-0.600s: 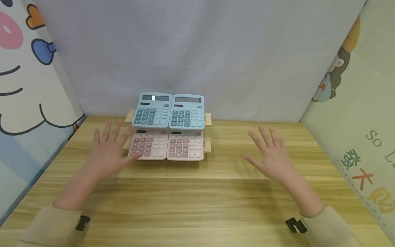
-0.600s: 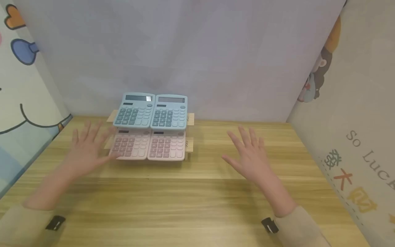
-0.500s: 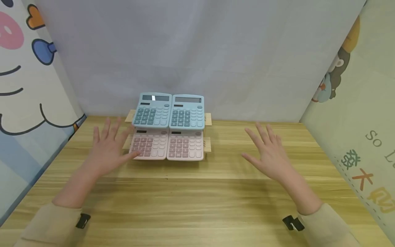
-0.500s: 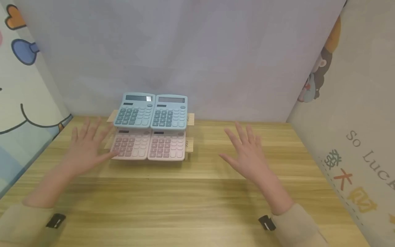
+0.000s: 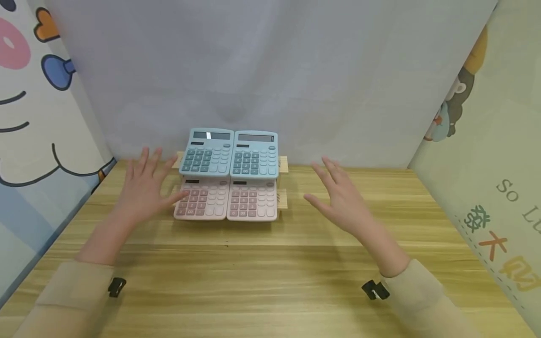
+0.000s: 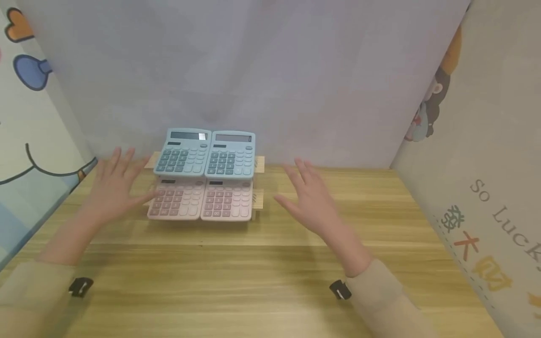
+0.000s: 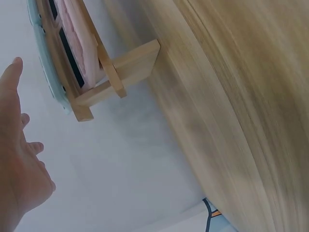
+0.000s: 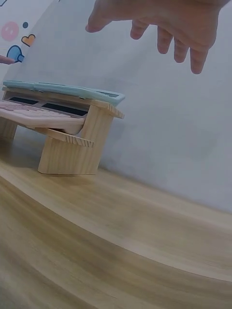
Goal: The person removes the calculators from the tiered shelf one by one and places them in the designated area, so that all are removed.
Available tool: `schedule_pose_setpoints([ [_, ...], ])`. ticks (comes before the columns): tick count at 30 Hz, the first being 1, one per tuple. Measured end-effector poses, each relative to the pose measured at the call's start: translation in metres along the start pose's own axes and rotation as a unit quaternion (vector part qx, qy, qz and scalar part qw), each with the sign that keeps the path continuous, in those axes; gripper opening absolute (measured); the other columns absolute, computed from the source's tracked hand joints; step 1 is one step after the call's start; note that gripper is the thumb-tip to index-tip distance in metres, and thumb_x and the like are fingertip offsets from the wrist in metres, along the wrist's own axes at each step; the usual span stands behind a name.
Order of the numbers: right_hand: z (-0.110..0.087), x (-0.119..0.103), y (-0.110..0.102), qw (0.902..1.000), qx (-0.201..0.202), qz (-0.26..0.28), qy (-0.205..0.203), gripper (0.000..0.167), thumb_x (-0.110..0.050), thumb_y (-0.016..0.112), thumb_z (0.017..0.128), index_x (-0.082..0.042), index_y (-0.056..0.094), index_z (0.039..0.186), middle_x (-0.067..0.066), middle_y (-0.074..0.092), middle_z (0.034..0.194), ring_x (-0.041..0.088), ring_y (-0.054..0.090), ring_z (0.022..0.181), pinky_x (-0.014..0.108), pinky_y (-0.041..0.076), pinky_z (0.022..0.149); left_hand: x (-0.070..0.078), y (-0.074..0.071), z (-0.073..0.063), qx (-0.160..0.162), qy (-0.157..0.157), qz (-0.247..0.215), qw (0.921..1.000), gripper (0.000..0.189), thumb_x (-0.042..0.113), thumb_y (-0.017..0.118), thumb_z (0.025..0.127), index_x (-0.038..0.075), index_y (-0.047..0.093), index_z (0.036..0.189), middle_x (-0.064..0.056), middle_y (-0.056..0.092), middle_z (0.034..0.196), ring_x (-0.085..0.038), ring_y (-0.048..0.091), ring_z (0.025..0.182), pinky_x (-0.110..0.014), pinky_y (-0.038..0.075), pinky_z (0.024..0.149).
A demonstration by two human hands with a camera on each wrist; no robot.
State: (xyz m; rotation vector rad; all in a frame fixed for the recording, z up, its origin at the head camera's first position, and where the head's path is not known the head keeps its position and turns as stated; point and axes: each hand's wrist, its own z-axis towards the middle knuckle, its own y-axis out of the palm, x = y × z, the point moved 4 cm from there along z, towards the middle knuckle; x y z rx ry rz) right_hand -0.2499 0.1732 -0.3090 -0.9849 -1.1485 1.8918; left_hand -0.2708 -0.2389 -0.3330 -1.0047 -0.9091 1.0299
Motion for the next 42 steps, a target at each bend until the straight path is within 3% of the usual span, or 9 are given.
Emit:
schedule_pose_setpoints([
  [7,0.015,-0.009,0.012,0.9975,-0.006,0.068,0.016,0.072,-0.053,0.049,0.093,-0.031,0.014,0.152,0.003,0.013,0.158,0.031,0.018,0.142,0.059,0.026,0.108,-0.008,0.004,0.013,0.012,-0.002,0.010,0.9999,0.089,0.061,0.051,0.088,0.016,0.010,0.153,-0.017,-0.003,0.158,-0.031,-0.018,0.142,-0.058,-0.006,0.113],
  [11,0.024,-0.012,0.018,0.9944,0.000,0.105,0.011,0.071,-0.046,0.054,0.093,-0.025,0.019,0.152,0.004,0.022,0.156,0.029,0.022,0.142,0.054,0.023,0.112,-0.012,0.007,0.019,0.020,-0.002,0.001,0.9998,0.087,0.058,0.051,0.090,0.014,0.011,0.153,-0.018,0.003,0.157,-0.035,-0.009,0.144,-0.059,-0.001,0.113],
  [14,0.030,-0.013,0.023,0.9913,0.004,0.131,0.012,0.070,-0.043,0.055,0.093,-0.023,0.021,0.151,0.004,0.027,0.154,0.028,0.027,0.140,0.049,0.023,0.113,-0.014,0.008,0.023,0.025,0.000,-0.019,0.9995,0.086,0.054,0.054,0.090,0.013,0.012,0.153,-0.019,0.004,0.157,-0.036,-0.006,0.144,-0.057,-0.002,0.114],
  [20,0.044,-0.013,0.036,0.9803,0.016,0.196,0.017,0.068,-0.038,0.059,0.093,-0.015,0.028,0.149,0.016,0.048,0.138,0.029,0.047,0.126,0.041,0.039,0.105,-0.021,0.016,0.031,0.030,0.003,-0.049,0.9984,0.084,0.045,0.059,0.090,0.012,0.013,0.152,-0.020,0.008,0.156,-0.036,-0.002,0.144,-0.052,-0.005,0.115],
  [25,0.055,-0.012,0.049,0.9609,0.027,0.272,0.041,0.064,-0.027,0.063,0.092,-0.008,0.034,0.146,0.020,0.057,0.126,0.031,0.054,0.118,0.037,0.045,0.100,-0.028,0.023,0.035,0.043,0.000,-0.075,0.9963,0.081,0.039,0.063,0.089,0.012,0.020,0.151,-0.022,0.017,0.154,-0.039,0.007,0.143,-0.054,0.003,0.115],
  [32,0.060,-0.009,0.069,0.9286,0.025,0.358,0.093,0.061,-0.024,0.063,0.091,-0.007,0.037,0.144,0.017,0.060,0.123,0.028,0.059,0.113,0.033,0.049,0.095,-0.042,0.037,0.036,0.043,-0.027,-0.156,0.9865,0.076,0.042,0.061,0.090,0.014,0.024,0.150,-0.020,0.025,0.152,-0.042,0.014,0.141,-0.060,0.011,0.112],
  [37,0.063,-0.008,0.079,0.9043,0.031,0.406,0.127,0.058,-0.023,0.064,0.091,-0.009,0.041,0.142,0.017,0.061,0.122,0.027,0.060,0.112,0.032,0.049,0.095,-0.053,0.049,0.032,0.006,-0.051,-0.213,0.9757,0.077,0.042,0.058,0.092,0.019,0.016,0.152,-0.020,0.024,0.153,-0.043,0.020,0.138,-0.060,0.015,0.111],
  [42,0.066,-0.010,0.085,0.8768,0.033,0.454,0.156,0.057,-0.023,0.064,0.091,-0.010,0.042,0.142,0.017,0.061,0.123,0.026,0.059,0.113,0.030,0.047,0.096,-0.062,0.059,0.027,-0.057,-0.078,-0.248,0.9639,0.083,0.051,0.056,0.090,0.025,0.008,0.153,-0.021,0.028,0.151,-0.047,0.022,0.136,-0.063,0.019,0.108],
])
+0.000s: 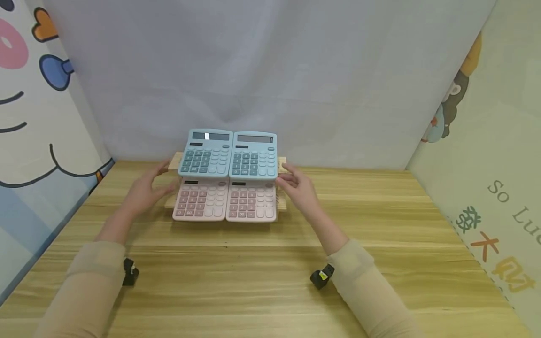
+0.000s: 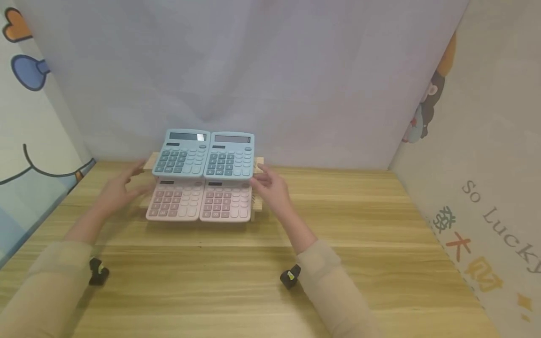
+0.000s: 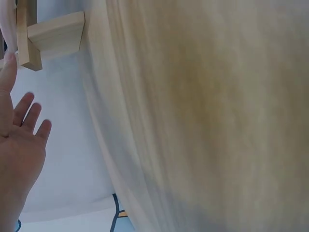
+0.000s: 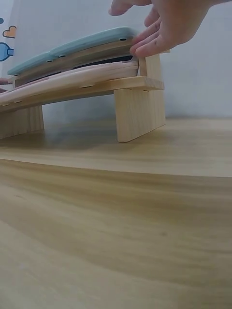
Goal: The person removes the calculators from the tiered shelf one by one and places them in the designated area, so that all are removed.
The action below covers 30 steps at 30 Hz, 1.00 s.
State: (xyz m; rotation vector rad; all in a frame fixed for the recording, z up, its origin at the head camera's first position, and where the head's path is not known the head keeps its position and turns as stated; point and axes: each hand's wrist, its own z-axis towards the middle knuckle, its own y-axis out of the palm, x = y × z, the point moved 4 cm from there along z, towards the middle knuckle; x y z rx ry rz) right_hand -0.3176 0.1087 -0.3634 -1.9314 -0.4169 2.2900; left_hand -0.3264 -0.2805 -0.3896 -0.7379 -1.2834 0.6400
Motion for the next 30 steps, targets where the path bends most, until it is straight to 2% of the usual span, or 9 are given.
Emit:
schedule_pose_setpoints([
  [3,0.001,-0.001,0.004,0.9994,0.003,0.035,0.010,0.057,-0.020,0.064,0.091,-0.009,0.042,0.142,0.019,0.060,0.122,0.029,0.060,0.111,0.030,0.048,0.095,-0.004,0.003,-0.002,-0.035,-0.004,-0.009,0.9994,0.089,0.055,0.056,0.089,0.017,0.007,0.153,-0.022,0.030,0.150,-0.046,0.025,0.135,-0.061,0.023,0.107],
  [6,0.003,-0.002,0.007,0.9971,0.006,0.073,0.020,0.055,-0.016,0.064,0.091,-0.008,0.043,0.141,0.022,0.060,0.121,0.033,0.061,0.108,0.031,0.050,0.092,-0.004,0.006,-0.004,-0.060,0.006,-0.018,0.9980,0.092,0.054,0.056,0.089,0.007,0.008,0.152,-0.024,0.033,0.148,-0.044,0.028,0.134,-0.059,0.026,0.108],
  [9,0.004,-0.002,0.010,0.9941,0.013,0.103,0.032,0.054,-0.013,0.063,0.091,-0.008,0.043,0.141,0.023,0.061,0.120,0.036,0.062,0.104,0.031,0.052,0.090,-0.005,0.008,-0.005,-0.077,0.008,-0.032,0.9965,0.089,0.051,0.056,0.090,0.005,0.011,0.151,-0.026,0.037,0.144,-0.044,0.032,0.132,-0.058,0.029,0.107],
  [15,0.005,-0.003,0.016,0.9820,0.028,0.176,0.064,0.052,-0.006,0.062,0.090,-0.005,0.044,0.138,0.024,0.062,0.116,0.036,0.063,0.104,0.033,0.053,0.087,-0.011,0.010,-0.006,-0.098,0.001,-0.025,0.9949,0.075,0.050,0.051,0.093,0.001,0.030,0.146,-0.029,0.045,0.135,-0.045,0.044,0.123,-0.056,0.039,0.100],
  [21,0.010,0.001,0.021,0.9689,0.039,0.223,0.100,0.051,-0.005,0.064,0.088,-0.007,0.047,0.136,0.022,0.063,0.113,0.031,0.066,0.099,0.030,0.054,0.084,-0.015,0.009,-0.008,-0.110,-0.009,-0.022,0.9936,0.070,0.051,0.053,0.092,0.004,0.037,0.143,-0.027,0.050,0.131,-0.042,0.047,0.121,-0.056,0.040,0.099],
  [26,0.011,0.004,0.022,0.9613,0.053,0.240,0.125,0.050,-0.005,0.065,0.087,-0.010,0.049,0.134,0.020,0.064,0.111,0.024,0.068,0.092,0.028,0.055,0.081,-0.015,0.006,-0.011,-0.126,-0.008,-0.025,0.9917,0.071,0.049,0.055,0.092,0.008,0.035,0.145,-0.025,0.050,0.132,-0.041,0.045,0.122,-0.058,0.037,0.100],
  [30,0.009,0.005,0.021,0.9530,0.057,0.263,0.139,0.050,-0.003,0.064,0.087,-0.011,0.049,0.134,0.019,0.063,0.112,0.025,0.067,0.093,0.028,0.055,0.083,-0.015,0.004,-0.014,-0.138,-0.005,-0.029,0.9899,0.076,0.050,0.058,0.089,0.010,0.031,0.147,-0.025,0.050,0.133,-0.041,0.045,0.123,-0.059,0.036,0.100],
])
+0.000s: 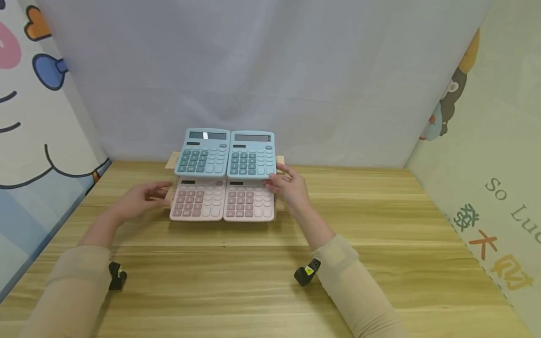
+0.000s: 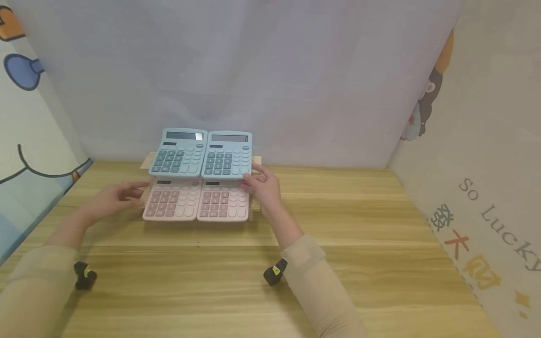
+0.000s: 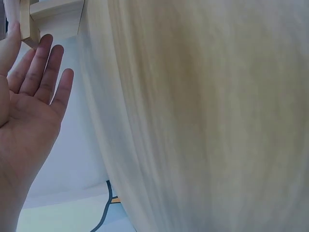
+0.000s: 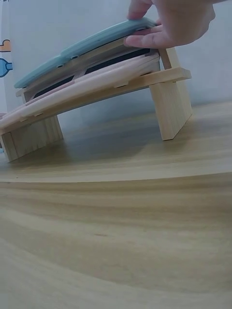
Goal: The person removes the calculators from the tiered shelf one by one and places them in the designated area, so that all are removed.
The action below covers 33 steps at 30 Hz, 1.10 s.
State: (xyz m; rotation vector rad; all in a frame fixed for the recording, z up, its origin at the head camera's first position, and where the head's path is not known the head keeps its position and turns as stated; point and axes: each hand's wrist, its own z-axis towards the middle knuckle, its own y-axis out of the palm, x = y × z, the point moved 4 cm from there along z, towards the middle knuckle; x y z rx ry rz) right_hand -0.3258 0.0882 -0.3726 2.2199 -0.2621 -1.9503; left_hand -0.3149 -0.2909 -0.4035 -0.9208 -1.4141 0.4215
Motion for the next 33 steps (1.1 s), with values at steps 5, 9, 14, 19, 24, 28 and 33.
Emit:
schedule_pose_setpoints([
  [5,-0.004,-0.002,-0.002,0.9993,-0.013,0.035,0.006,0.049,0.001,0.061,0.089,-0.009,0.048,0.135,0.018,0.062,0.110,0.025,0.067,0.092,0.030,0.054,0.086,0.000,0.001,-0.002,-0.010,-0.002,-0.002,1.0000,0.086,0.054,0.062,0.084,0.010,0.028,0.149,-0.025,0.049,0.134,-0.042,0.045,0.123,-0.059,0.038,0.099],
  [9,-0.006,-0.003,-0.004,0.9971,-0.031,0.070,0.007,0.048,0.005,0.057,0.089,-0.006,0.047,0.135,0.017,0.061,0.108,0.023,0.066,0.088,0.030,0.053,0.087,0.000,0.002,-0.002,-0.009,0.003,-0.002,1.0000,0.086,0.052,0.064,0.084,0.007,0.027,0.149,-0.026,0.048,0.135,-0.042,0.046,0.122,-0.058,0.038,0.099],
  [14,-0.010,-0.005,-0.008,0.9937,-0.055,0.097,0.012,0.050,0.008,0.051,0.091,-0.003,0.041,0.139,0.018,0.057,0.111,0.021,0.065,0.086,0.027,0.053,0.086,0.003,0.002,-0.003,-0.006,0.010,-0.018,0.9998,0.086,0.049,0.065,0.085,0.004,0.028,0.148,-0.028,0.046,0.135,-0.041,0.048,0.120,-0.055,0.039,0.099],
  [19,-0.011,-0.006,-0.014,0.9907,-0.058,0.120,0.031,0.050,0.009,0.050,0.091,-0.002,0.040,0.139,0.019,0.057,0.111,0.019,0.066,0.084,0.026,0.054,0.083,0.002,0.004,-0.004,-0.004,-0.003,-0.043,0.9990,0.089,0.050,0.066,0.083,0.004,0.027,0.148,-0.029,0.045,0.136,-0.041,0.047,0.122,-0.054,0.040,0.100],
  [24,-0.012,-0.006,-0.019,0.9913,-0.061,0.112,0.036,0.049,0.008,0.051,0.092,-0.002,0.040,0.138,0.018,0.058,0.111,0.018,0.067,0.084,0.026,0.053,0.084,0.002,0.005,-0.008,-0.005,-0.021,-0.071,0.9972,0.091,0.052,0.066,0.082,0.007,0.024,0.150,-0.029,0.041,0.139,-0.042,0.045,0.124,-0.054,0.040,0.100],
  [28,-0.012,-0.006,-0.022,0.9906,-0.068,0.114,0.031,0.051,0.008,0.051,0.091,-0.004,0.040,0.140,0.017,0.058,0.113,0.019,0.067,0.086,0.027,0.053,0.085,0.004,0.006,-0.012,-0.010,-0.031,-0.107,0.9937,0.091,0.050,0.067,0.082,0.009,0.022,0.151,-0.028,0.036,0.143,-0.043,0.039,0.129,-0.057,0.034,0.104],
  [33,-0.013,-0.004,-0.024,0.9882,-0.085,0.125,0.026,0.056,0.011,0.051,0.090,-0.008,0.039,0.141,0.016,0.056,0.113,0.018,0.066,0.086,0.028,0.052,0.086,0.004,0.010,-0.016,-0.013,-0.046,-0.141,0.9889,0.088,0.046,0.066,0.085,0.014,0.019,0.152,-0.027,0.031,0.147,-0.044,0.031,0.133,-0.059,0.030,0.106],
])
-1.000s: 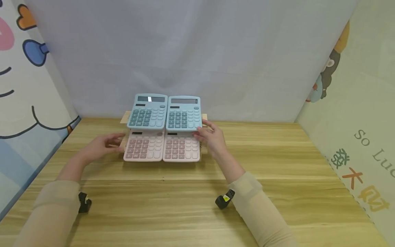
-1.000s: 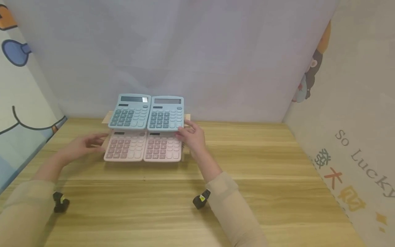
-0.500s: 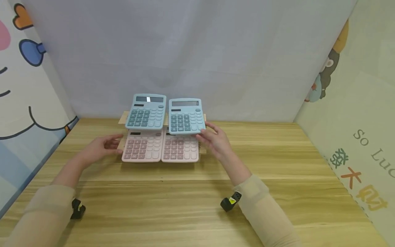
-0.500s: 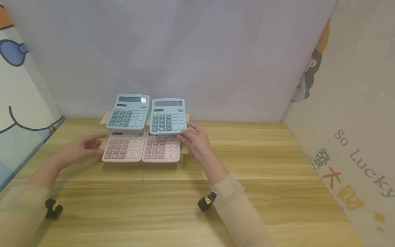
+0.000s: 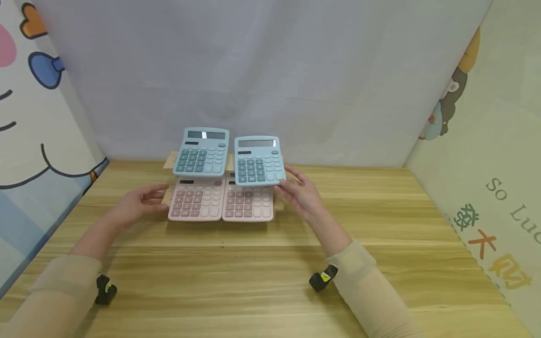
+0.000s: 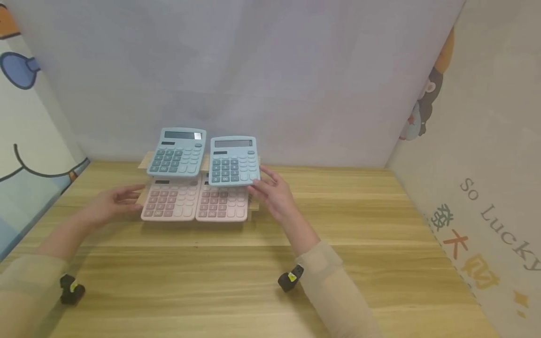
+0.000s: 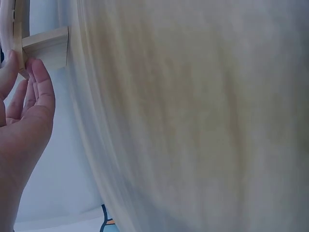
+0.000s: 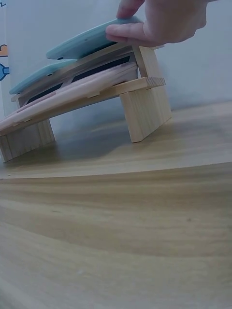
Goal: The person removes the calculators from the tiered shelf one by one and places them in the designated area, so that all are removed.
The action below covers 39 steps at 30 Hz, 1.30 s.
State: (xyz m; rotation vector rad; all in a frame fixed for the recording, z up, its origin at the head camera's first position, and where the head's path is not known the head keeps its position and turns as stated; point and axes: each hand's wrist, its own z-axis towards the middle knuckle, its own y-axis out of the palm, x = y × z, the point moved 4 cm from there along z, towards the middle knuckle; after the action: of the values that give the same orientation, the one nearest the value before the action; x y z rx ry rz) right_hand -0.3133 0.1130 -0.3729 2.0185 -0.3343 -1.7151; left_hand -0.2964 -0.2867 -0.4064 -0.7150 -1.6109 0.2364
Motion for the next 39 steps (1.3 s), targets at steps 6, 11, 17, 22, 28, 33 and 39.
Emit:
schedule_pose_setpoints([
  [6,-0.002,0.000,-0.001,1.0000,-0.005,-0.006,0.001,0.057,0.012,0.050,0.090,-0.009,0.038,0.142,0.016,0.055,0.115,0.018,0.065,0.087,0.030,0.050,0.091,-0.005,0.002,0.002,0.003,-0.013,-0.019,0.9997,0.087,0.044,0.067,0.085,0.015,0.019,0.152,-0.027,0.026,0.149,-0.044,0.026,0.135,-0.059,0.029,0.106],
  [11,-0.005,-0.003,-0.002,1.0000,0.004,-0.005,-0.004,0.056,0.012,0.050,0.090,-0.008,0.040,0.141,0.016,0.055,0.114,0.017,0.066,0.086,0.028,0.051,0.088,-0.007,0.002,0.004,0.003,-0.022,-0.033,0.9992,0.090,0.046,0.068,0.083,0.016,0.019,0.152,-0.025,0.025,0.150,-0.044,0.025,0.136,-0.058,0.028,0.107],
  [17,-0.008,-0.010,-0.008,0.9997,0.011,-0.017,-0.014,0.058,0.012,0.050,0.090,-0.008,0.037,0.143,0.014,0.056,0.109,0.017,0.066,0.085,0.028,0.051,0.089,-0.003,0.003,0.003,-0.001,-0.030,-0.040,0.9988,0.088,0.043,0.069,0.084,0.015,0.020,0.152,-0.027,0.024,0.150,-0.044,0.024,0.136,-0.058,0.028,0.108],
  [22,-0.012,-0.017,-0.012,0.9995,0.003,-0.026,-0.018,0.062,0.012,0.050,0.090,-0.010,0.033,0.146,0.014,0.055,0.109,0.019,0.066,0.087,0.029,0.050,0.091,-0.002,0.003,0.002,-0.004,-0.036,-0.041,0.9985,0.089,0.044,0.069,0.083,0.016,0.019,0.152,-0.028,0.023,0.149,-0.045,0.024,0.135,-0.058,0.027,0.108],
  [28,-0.017,-0.024,-0.017,0.9993,-0.002,-0.032,-0.018,0.063,0.013,0.047,0.091,-0.011,0.031,0.147,0.014,0.053,0.111,0.019,0.065,0.090,0.028,0.050,0.090,-0.005,0.004,0.003,-0.007,-0.037,-0.058,0.9976,0.086,0.038,0.068,0.086,0.015,0.018,0.152,-0.029,0.022,0.149,-0.044,0.025,0.135,-0.057,0.028,0.108],
  [33,-0.019,-0.031,-0.022,0.9992,0.012,-0.032,-0.020,0.062,0.013,0.047,0.090,-0.011,0.033,0.146,0.013,0.052,0.110,0.018,0.065,0.089,0.027,0.051,0.090,-0.007,0.005,0.004,-0.012,-0.036,-0.070,0.9968,0.082,0.032,0.066,0.089,0.015,0.016,0.152,-0.029,0.022,0.149,-0.043,0.027,0.134,-0.056,0.029,0.108],
  [39,-0.022,-0.041,-0.030,0.9991,0.016,-0.027,-0.027,0.063,0.014,0.048,0.090,-0.012,0.035,0.145,0.011,0.054,0.107,0.019,0.065,0.088,0.028,0.051,0.089,-0.006,0.004,0.007,-0.011,-0.039,-0.070,0.9967,0.086,0.036,0.068,0.087,0.015,0.016,0.152,-0.029,0.023,0.149,-0.044,0.026,0.135,-0.056,0.029,0.108],
])
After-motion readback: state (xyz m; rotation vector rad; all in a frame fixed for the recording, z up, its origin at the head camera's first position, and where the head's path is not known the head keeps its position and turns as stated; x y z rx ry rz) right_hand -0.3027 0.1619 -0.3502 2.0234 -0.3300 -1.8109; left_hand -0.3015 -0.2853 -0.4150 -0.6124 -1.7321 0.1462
